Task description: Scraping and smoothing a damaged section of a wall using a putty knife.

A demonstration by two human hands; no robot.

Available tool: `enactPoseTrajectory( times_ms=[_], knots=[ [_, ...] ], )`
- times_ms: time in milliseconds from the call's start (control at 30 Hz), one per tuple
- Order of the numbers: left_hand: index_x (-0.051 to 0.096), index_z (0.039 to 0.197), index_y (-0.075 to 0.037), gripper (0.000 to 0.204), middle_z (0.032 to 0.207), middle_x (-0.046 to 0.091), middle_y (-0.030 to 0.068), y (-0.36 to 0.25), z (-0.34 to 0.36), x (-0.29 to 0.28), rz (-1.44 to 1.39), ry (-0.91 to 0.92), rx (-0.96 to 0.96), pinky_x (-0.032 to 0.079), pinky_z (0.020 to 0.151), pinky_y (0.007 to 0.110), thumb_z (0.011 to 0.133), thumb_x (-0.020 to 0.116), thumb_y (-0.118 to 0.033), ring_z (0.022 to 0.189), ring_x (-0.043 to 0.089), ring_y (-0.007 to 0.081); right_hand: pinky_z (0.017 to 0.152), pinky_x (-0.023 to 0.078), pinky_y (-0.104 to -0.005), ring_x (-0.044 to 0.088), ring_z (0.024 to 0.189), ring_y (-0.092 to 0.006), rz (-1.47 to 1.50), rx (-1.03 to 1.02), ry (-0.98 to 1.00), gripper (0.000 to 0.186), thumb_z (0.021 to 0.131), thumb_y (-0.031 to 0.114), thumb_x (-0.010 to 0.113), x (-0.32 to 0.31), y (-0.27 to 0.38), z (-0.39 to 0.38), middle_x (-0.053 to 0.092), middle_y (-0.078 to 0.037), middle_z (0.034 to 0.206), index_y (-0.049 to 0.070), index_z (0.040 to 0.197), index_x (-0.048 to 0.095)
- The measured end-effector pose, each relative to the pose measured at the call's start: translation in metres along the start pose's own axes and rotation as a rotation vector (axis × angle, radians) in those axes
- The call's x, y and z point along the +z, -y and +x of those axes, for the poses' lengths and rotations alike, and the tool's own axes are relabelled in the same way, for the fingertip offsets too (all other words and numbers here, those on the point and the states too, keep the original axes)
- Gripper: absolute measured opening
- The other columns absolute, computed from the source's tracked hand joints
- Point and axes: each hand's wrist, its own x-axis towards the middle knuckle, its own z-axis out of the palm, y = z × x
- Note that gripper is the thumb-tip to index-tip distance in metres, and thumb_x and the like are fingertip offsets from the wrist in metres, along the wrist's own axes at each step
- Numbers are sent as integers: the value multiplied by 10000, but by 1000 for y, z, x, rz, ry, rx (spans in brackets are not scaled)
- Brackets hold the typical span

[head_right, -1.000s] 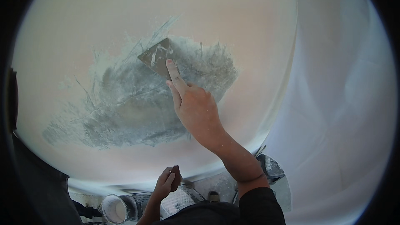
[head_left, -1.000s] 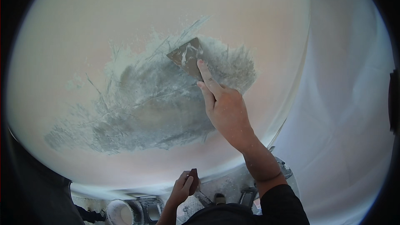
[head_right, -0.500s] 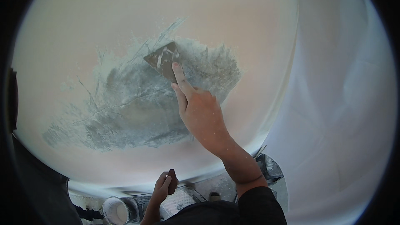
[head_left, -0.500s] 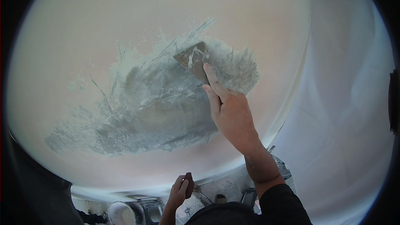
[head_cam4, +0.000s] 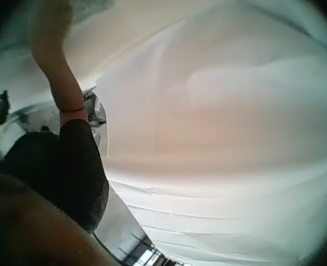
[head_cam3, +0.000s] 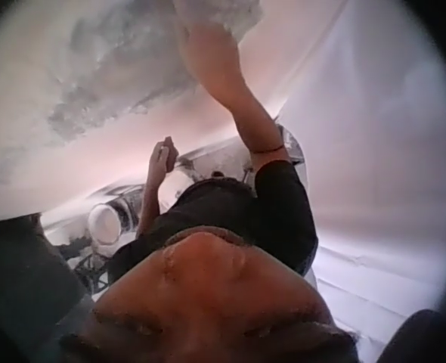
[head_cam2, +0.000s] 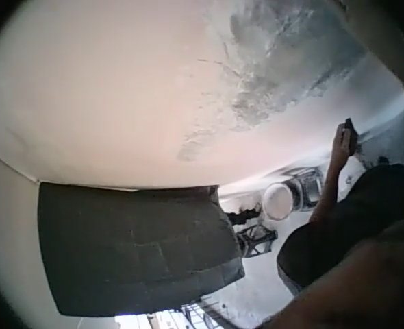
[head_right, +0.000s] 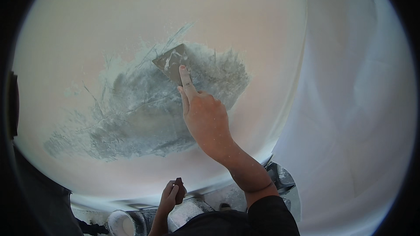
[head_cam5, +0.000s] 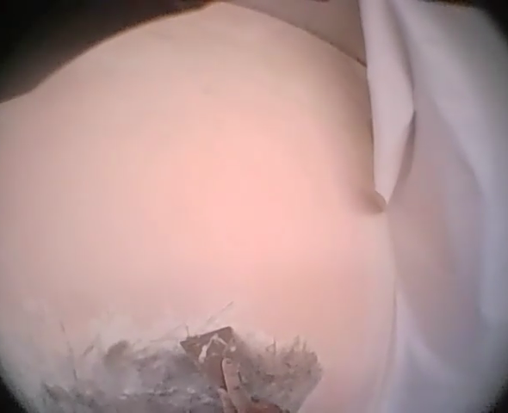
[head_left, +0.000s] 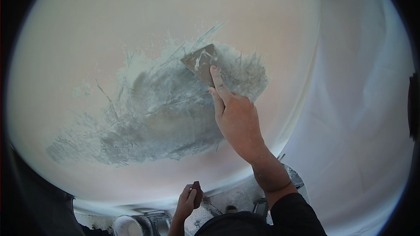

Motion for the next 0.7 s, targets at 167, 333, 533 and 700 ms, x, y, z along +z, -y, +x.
enactPoseTrajectory(
  times_ms=[167,333,533,700],
  knots=[
    [535,1146,-1,249,887,664,94,3,-9,-4,-34,-22,-17,506,693,297,1061,445,-217,758,619,144,510,539,-421,630,516,-303,-61,35,-1,520,1063,314,475,5,4,-1,583,-125,585,156,1547,371],
    [531,1156,-1,256,895,671,97,1,-23,-4,-18,-21,-31,508,682,293,1061,446,-223,753,621,143,531,549,-426,632,523,-322,4,94,47,515,1062,306,473,0,12,8,583,-139,584,139,1540,378],
    [531,1152,-5,252,897,671,100,3,-39,-10,-46,-38,-38,510,663,282,1060,447,-224,761,631,143,543,553,-437,646,541,-335,4,102,34,508,1059,296,477,9,16,-3,593,-153,587,120,1527,393],
    [536,1143,1,253,905,677,108,1,-52,-12,34,-13,-50,530,684,295,1060,446,-221,766,645,154,543,553,-436,652,547,-337,88,158,11,509,1058,292,478,10,31,1,597,-156,589,113,1527,391]
  ],
)
